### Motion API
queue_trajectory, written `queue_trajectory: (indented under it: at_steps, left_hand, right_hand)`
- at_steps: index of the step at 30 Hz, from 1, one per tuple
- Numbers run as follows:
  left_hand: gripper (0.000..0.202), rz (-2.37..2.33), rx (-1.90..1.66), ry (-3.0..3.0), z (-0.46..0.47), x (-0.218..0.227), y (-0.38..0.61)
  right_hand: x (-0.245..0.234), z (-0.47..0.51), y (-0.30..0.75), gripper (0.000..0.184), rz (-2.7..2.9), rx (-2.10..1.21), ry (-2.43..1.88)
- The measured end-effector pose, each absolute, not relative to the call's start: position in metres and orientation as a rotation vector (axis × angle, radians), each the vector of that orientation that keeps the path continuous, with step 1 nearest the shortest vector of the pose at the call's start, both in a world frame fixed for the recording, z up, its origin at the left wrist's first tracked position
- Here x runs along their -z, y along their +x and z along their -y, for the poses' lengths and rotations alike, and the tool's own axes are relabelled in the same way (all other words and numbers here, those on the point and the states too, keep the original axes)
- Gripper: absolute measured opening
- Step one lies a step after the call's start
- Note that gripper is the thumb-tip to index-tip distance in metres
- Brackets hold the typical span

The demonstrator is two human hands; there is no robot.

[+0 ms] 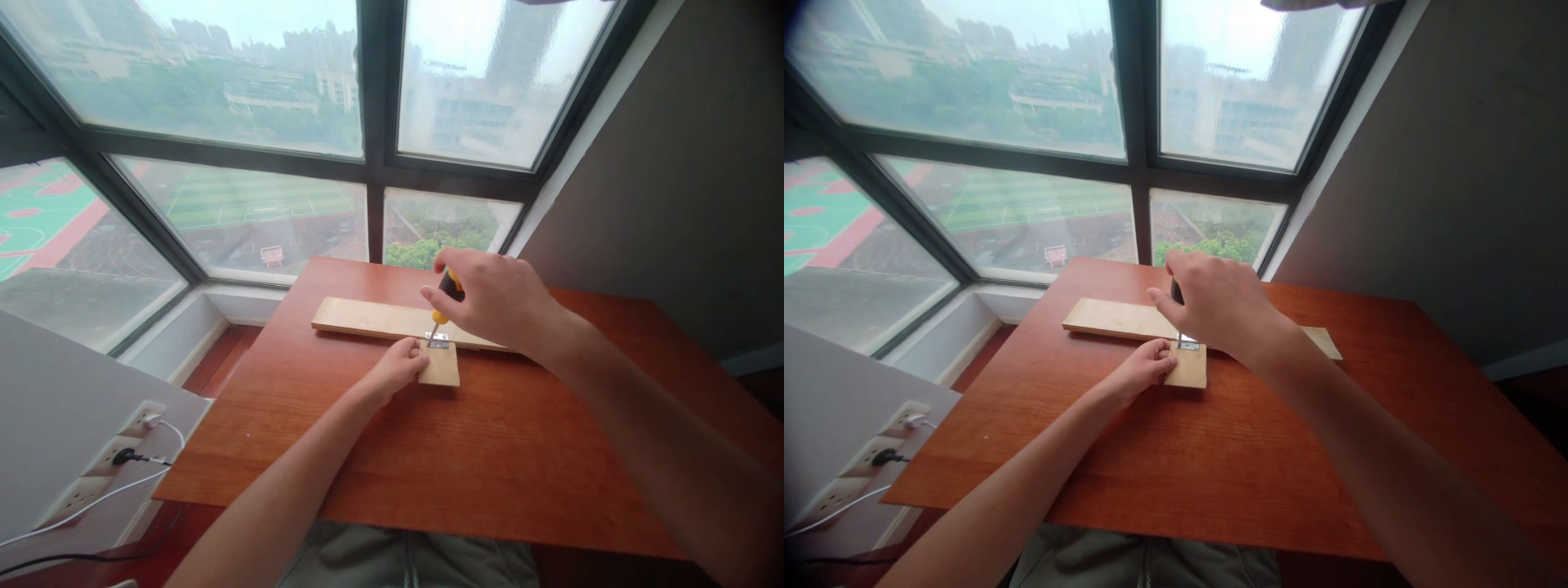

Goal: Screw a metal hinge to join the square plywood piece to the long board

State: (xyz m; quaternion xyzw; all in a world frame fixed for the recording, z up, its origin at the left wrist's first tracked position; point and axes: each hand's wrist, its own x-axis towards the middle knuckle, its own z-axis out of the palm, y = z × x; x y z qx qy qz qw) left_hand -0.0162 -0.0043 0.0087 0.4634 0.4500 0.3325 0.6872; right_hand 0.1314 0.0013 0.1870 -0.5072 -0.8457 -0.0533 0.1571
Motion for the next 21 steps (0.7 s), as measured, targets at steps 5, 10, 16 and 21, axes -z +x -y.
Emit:
queue_trajectory:
  at_steps: [5,10,16,21]
  left_hand:
    - [0.021,-0.998,-0.74,1.056,0.004,-0.008,-0.016]
    - [0.021,-1.01,-0.747,1.035,0.005,-0.009,-0.016]
    - [0.021,-1.008,-0.756,1.035,0.005,-0.007,-0.016]
    - [0.02,-0.991,-0.738,1.041,0.004,-0.006,-0.017]
  right_hand:
    - [-0.192,-0.005,0.137,0.031,2.576,-0.333,-1.118]
    - [-0.186,-0.006,0.131,0.033,2.463,0.149,-1.416]
    - [-0.188,-0.007,0.138,0.034,2.488,0.06,-1.378]
    - [-0.189,-0.012,0.148,0.039,2.546,-0.286,-1.086]
